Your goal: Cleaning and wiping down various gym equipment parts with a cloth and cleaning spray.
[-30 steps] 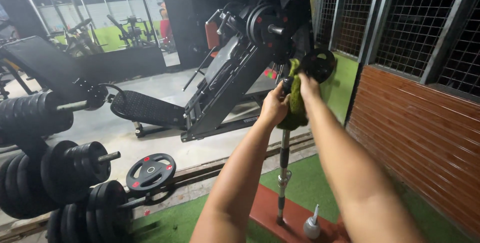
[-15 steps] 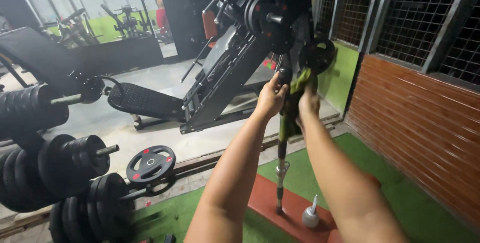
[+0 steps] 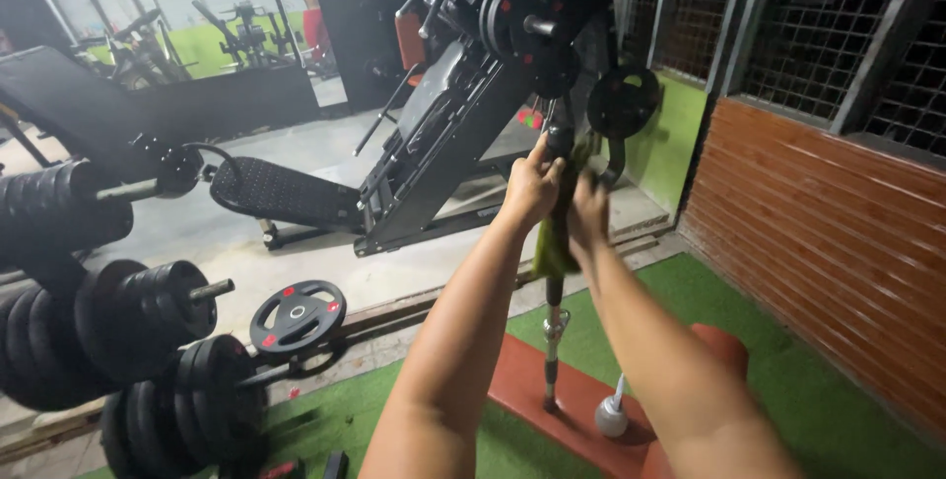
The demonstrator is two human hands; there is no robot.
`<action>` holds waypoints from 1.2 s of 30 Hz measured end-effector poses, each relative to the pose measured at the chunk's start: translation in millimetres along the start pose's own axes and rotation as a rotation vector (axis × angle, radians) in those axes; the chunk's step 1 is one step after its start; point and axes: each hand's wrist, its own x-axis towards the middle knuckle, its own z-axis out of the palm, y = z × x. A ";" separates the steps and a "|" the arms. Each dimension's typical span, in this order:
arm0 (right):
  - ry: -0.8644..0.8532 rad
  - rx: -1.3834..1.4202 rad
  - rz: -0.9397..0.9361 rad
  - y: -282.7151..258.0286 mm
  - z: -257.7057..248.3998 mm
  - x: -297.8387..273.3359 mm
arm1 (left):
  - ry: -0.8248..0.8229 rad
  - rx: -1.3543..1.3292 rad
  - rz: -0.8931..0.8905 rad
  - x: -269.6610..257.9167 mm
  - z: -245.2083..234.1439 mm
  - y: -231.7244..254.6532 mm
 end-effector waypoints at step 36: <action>0.136 -0.144 0.127 -89.3 14.6 55.5 | -0.002 -0.182 0.040 -22.6 31.2 -18.5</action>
